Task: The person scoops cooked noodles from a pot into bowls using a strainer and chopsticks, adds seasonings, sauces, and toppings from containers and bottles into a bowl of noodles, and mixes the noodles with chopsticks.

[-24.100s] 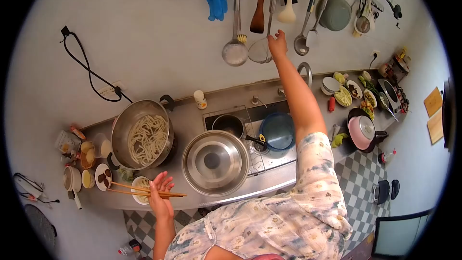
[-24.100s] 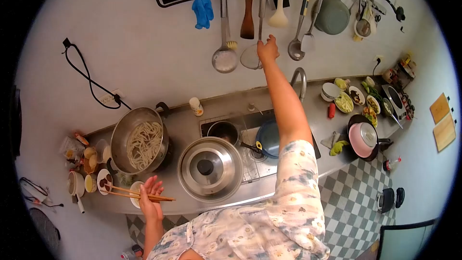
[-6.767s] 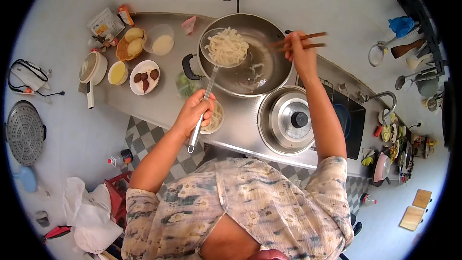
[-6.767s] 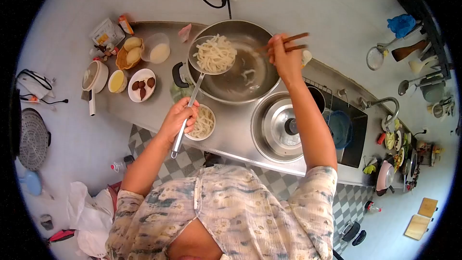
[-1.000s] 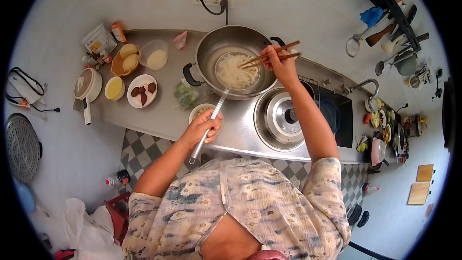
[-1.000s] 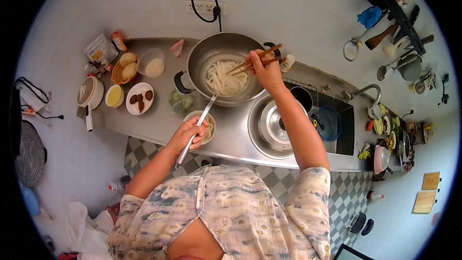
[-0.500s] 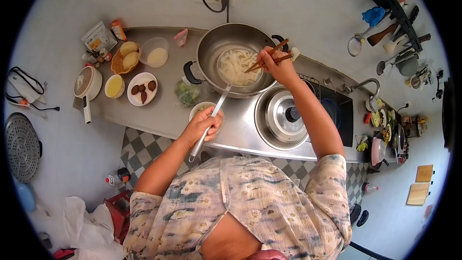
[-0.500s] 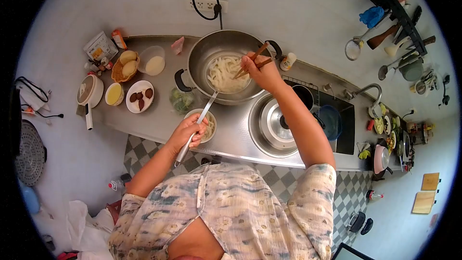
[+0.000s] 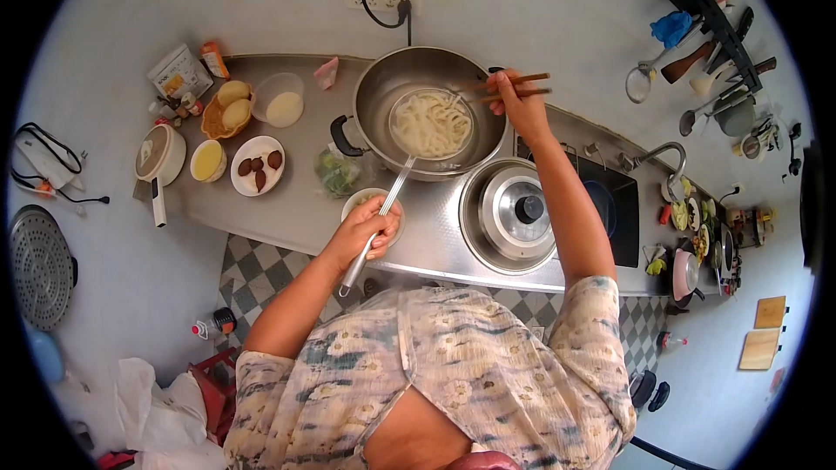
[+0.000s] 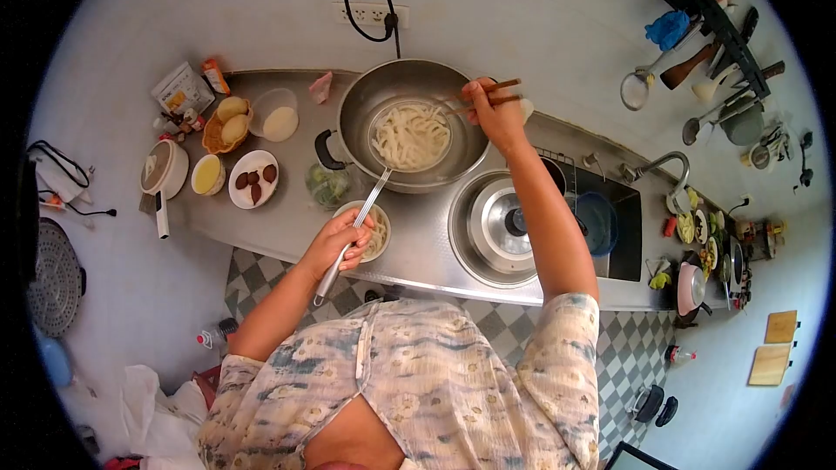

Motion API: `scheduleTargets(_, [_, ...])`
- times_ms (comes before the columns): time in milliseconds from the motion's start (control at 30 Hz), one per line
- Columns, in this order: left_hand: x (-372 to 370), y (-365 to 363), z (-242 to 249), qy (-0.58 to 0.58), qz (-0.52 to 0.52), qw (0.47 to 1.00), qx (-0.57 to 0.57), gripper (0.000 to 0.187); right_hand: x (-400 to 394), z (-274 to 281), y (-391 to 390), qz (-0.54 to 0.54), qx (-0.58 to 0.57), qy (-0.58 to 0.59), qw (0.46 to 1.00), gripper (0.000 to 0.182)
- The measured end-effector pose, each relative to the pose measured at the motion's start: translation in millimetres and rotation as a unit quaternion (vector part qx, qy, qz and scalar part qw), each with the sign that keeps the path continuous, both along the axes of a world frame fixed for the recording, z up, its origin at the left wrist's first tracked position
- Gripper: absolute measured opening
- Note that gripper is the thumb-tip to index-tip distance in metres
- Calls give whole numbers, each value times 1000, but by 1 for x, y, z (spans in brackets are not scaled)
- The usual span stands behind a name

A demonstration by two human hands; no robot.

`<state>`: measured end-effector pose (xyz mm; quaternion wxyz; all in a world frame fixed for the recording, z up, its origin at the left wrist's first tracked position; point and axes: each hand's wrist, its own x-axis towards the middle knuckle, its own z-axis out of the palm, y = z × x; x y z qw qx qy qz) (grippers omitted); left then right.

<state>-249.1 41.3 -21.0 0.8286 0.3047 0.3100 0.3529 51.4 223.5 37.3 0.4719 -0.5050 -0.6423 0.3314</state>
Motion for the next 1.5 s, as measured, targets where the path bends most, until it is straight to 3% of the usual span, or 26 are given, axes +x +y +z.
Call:
scheduleTargets(100, [0,0,0,10,8,1000,-2,13,-4,-1,-5,8,33,103,994,26])
scheduleTargets(200, [0,-2,-4,11,12,1000,-2,13,-19,12,-19,86,28,103,991,27])
scheduleTargets(300, [1,-1,-3,11,12,1000,0,14,-28,30,-34,72,38,29,996,27])
scheduleTargets(500, [5,-3,3,22,-10,1000,9,16,-45,6,-36,122,-18,26,992,26])
scheduleTargets(800, [5,-4,3,30,-6,999,12,17,-39,17,-35,81,-12,87,993,25])
scheduleTargets(1000, [9,-7,0,11,12,1000,10,16,-18,27,-37,23,-60,-1,998,25])
scheduleTargets(1200, [12,-7,-5,12,4,1000,10,16,-31,37,-42,43,-51,45,997,26])
scheduleTargets(1300, [13,-6,-2,16,-11,1000,12,16,-39,15,-34,83,-11,-29,996,28])
scheduleTargets(1400, [13,-7,1,24,-25,999,15,16,-39,8,-20,46,50,-98,993,28])
scheduleTargets(1500, [11,-7,-2,16,-19,1000,15,16,-39,21,-26,36,48,-55,997,28])
